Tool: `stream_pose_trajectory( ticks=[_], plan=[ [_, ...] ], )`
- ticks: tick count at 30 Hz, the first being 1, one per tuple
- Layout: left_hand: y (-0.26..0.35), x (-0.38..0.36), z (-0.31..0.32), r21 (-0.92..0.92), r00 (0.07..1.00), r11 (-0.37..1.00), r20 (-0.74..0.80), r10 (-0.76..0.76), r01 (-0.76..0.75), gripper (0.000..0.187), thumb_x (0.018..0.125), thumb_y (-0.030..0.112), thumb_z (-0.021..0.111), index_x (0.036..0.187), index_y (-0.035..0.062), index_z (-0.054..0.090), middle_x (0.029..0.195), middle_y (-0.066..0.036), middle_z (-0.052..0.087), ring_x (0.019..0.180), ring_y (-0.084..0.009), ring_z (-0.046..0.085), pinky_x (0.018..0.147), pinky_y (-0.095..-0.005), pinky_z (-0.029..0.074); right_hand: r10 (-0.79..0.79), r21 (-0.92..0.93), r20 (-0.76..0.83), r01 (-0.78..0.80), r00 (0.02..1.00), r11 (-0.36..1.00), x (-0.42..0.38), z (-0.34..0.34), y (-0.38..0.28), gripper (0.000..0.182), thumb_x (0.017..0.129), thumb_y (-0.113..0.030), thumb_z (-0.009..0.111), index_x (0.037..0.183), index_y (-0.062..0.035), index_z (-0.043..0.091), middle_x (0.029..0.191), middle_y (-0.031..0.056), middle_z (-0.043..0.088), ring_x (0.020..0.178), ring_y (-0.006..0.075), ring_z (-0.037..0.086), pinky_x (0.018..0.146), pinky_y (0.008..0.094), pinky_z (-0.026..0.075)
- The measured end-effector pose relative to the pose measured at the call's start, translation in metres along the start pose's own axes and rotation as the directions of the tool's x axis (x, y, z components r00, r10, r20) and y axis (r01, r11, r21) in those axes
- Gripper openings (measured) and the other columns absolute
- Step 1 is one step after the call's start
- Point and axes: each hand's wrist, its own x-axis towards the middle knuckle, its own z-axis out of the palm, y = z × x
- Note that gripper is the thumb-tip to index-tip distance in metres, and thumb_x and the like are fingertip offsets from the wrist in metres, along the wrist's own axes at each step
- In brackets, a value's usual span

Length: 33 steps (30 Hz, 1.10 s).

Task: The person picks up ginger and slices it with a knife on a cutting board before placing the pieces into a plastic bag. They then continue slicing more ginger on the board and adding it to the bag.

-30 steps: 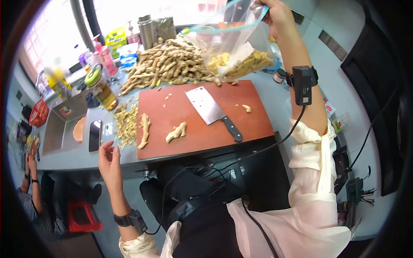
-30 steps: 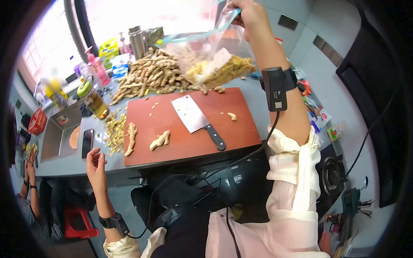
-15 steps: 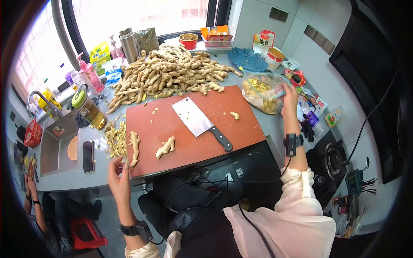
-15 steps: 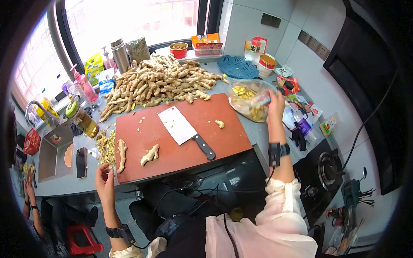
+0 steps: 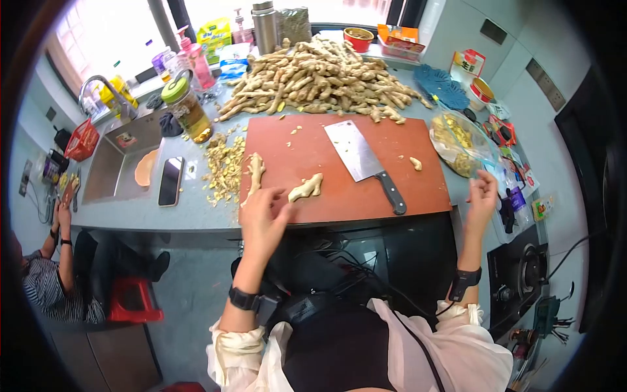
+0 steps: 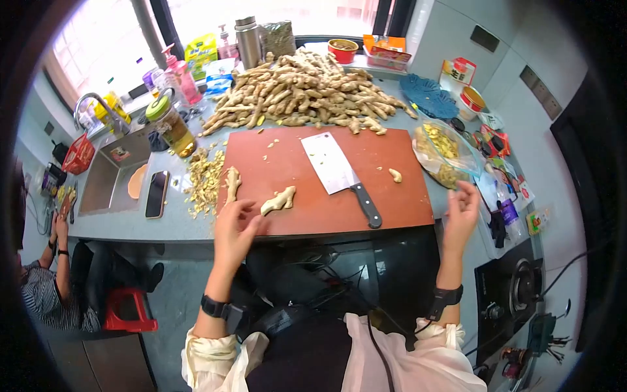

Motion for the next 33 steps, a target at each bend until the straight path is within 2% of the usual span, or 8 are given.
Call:
stream_pose_trajectory(
  ticks=[3, 6, 9, 12, 13, 18, 21, 33],
  plan=[
    [0.006, 0.005, 0.017, 0.170, 0.992, 0.978, -0.015, 0.123, -0.118, 0.036, 0.079, 0.017, 0.081, 0.113, 0.0087, 0.071, 0.103, -0.010, 0.067, 0.099, -0.0310, 0.063, 0.088, -0.0439, 0.050, 0.024, -0.029, 0.316, -0.016, 0.948, 0.999, -0.019, 0.041, 0.011, 0.033, 0.095, -0.005, 0.071, 0.126, -0.0082, 0.064, 0.091, -0.0058, 0.053, 0.076, 0.0027, 0.047, 0.069, 0.0183, 0.041],
    [0.008, 0.011, 0.032, 0.225, 0.994, 0.969, -0.009, 0.108, -0.103, 0.037, 0.078, 0.020, 0.083, 0.113, 0.0113, 0.071, 0.104, -0.008, 0.063, 0.103, -0.0313, 0.059, 0.088, -0.0447, 0.046, 0.024, -0.207, 0.464, 0.082, 0.886, 0.975, -0.036, 0.080, -0.001, 0.038, 0.087, -0.004, 0.076, 0.124, -0.0035, 0.066, 0.098, 0.0024, 0.061, 0.078, 0.0065, 0.053, 0.072, 0.0231, 0.046],
    [-0.001, 0.017, 0.045, 0.244, 0.992, 0.963, -0.033, 0.124, -0.113, 0.036, 0.079, 0.020, 0.082, 0.112, 0.0123, 0.071, 0.102, -0.008, 0.063, 0.100, -0.0307, 0.058, 0.086, -0.0442, 0.045, 0.005, -0.206, 0.552, 0.130, 0.834, 0.970, -0.044, 0.106, 0.004, 0.039, 0.086, -0.004, 0.076, 0.124, -0.0012, 0.065, 0.107, 0.0084, 0.063, 0.082, 0.0129, 0.059, 0.076, 0.0269, 0.051],
    [-0.002, 0.018, 0.053, 0.242, 0.989, 0.967, -0.095, 0.111, -0.085, 0.036, 0.080, 0.023, 0.082, 0.112, 0.0126, 0.071, 0.103, -0.006, 0.063, 0.103, -0.0297, 0.058, 0.089, -0.0442, 0.044, -0.065, -0.191, 0.555, 0.203, 0.829, 0.960, -0.045, 0.120, 0.028, 0.038, 0.087, -0.004, 0.076, 0.123, 0.0003, 0.065, 0.110, 0.0096, 0.062, 0.085, 0.0144, 0.062, 0.078, 0.0278, 0.052],
    [0.000, 0.016, 0.055, 0.246, 0.989, 0.966, -0.101, 0.104, -0.076, 0.036, 0.080, 0.023, 0.082, 0.112, 0.0126, 0.071, 0.103, -0.006, 0.063, 0.103, -0.0297, 0.058, 0.089, -0.0442, 0.044, 0.019, -0.161, 0.551, 0.084, 0.834, 0.983, -0.047, 0.122, 0.037, 0.036, 0.088, -0.003, 0.074, 0.122, 0.0019, 0.065, 0.110, 0.0091, 0.061, 0.088, 0.0144, 0.064, 0.080, 0.0275, 0.053],
    [0.000, 0.014, 0.055, 0.248, 0.992, 0.968, -0.104, 0.071, -0.043, 0.035, 0.082, 0.028, 0.081, 0.112, 0.0120, 0.071, 0.107, -0.006, 0.063, 0.107, -0.0284, 0.058, 0.096, -0.0433, 0.043, 0.005, -0.120, 0.547, 0.073, 0.837, 0.990, -0.047, 0.120, 0.043, 0.031, 0.090, -0.001, 0.070, 0.120, 0.0024, 0.066, 0.106, 0.0064, 0.060, 0.085, 0.0108, 0.061, 0.075, 0.0254, 0.053],
    [-0.002, 0.014, 0.054, 0.242, 0.988, 0.967, -0.118, 0.105, -0.074, 0.034, 0.083, 0.029, 0.081, 0.111, 0.0119, 0.072, 0.103, -0.006, 0.062, 0.101, -0.0282, 0.057, 0.089, -0.0422, 0.043, 0.040, -0.154, 0.539, 0.052, 0.841, 0.987, -0.047, 0.119, 0.038, 0.028, 0.090, -0.001, 0.070, 0.118, 0.0025, 0.067, 0.105, 0.0059, 0.060, 0.084, 0.0102, 0.060, 0.073, 0.0254, 0.052],
    [-0.004, 0.013, 0.054, 0.221, 0.991, 0.975, -0.118, 0.055, -0.028, 0.030, 0.085, 0.027, 0.080, 0.107, 0.0103, 0.070, 0.103, -0.007, 0.061, 0.103, -0.0295, 0.056, 0.092, -0.0439, 0.043, 0.014, -0.138, 0.536, 0.072, 0.844, 0.988, -0.048, 0.122, 0.037, 0.028, 0.089, 0.002, 0.070, 0.117, 0.0017, 0.069, 0.101, 0.0032, 0.057, 0.080, 0.0087, 0.054, 0.070, 0.0239, 0.047]
  ],
)
